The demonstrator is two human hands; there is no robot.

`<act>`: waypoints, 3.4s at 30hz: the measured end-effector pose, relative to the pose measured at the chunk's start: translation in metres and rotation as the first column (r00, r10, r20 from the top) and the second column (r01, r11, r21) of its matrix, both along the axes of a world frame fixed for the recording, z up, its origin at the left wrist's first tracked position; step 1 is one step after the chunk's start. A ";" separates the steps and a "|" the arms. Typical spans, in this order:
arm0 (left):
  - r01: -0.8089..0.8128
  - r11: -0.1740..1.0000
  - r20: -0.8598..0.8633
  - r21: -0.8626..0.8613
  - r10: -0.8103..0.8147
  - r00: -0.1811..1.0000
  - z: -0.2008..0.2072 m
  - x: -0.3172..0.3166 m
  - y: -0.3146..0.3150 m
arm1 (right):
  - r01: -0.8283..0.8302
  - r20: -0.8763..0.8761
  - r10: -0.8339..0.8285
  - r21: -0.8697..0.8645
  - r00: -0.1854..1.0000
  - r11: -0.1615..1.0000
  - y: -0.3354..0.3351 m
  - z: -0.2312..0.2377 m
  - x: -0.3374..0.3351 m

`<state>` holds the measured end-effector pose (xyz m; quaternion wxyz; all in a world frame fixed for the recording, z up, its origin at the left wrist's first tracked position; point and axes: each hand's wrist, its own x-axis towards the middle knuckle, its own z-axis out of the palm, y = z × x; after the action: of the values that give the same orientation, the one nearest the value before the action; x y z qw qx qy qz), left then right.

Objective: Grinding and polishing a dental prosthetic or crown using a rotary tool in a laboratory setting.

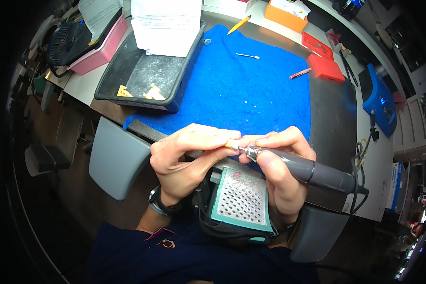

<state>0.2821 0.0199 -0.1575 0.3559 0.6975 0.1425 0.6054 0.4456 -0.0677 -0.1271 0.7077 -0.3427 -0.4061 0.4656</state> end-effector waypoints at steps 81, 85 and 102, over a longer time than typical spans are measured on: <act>0.039 0.998 0.003 0.050 -0.039 0.999 -0.004 -0.001 0.003 | 0.037 -0.013 -0.037 -0.020 0.999 0.999 0.001 0.002 -0.004; 0.050 0.998 -0.001 0.046 -0.050 0.999 -0.004 -0.002 0.003 | -0.037 -0.009 0.037 0.023 0.999 0.999 0.002 0.000 0.000; 0.043 0.998 -0.003 0.037 -0.043 0.999 -0.004 -0.003 0.002 | 0.005 0.001 -0.005 -0.004 1.000 1.000 0.002 0.002 -0.003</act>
<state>0.2790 0.0218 -0.1612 0.3557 0.7074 0.1167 0.5996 0.4430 -0.0661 -0.1250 0.7081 -0.3450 -0.4047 0.4646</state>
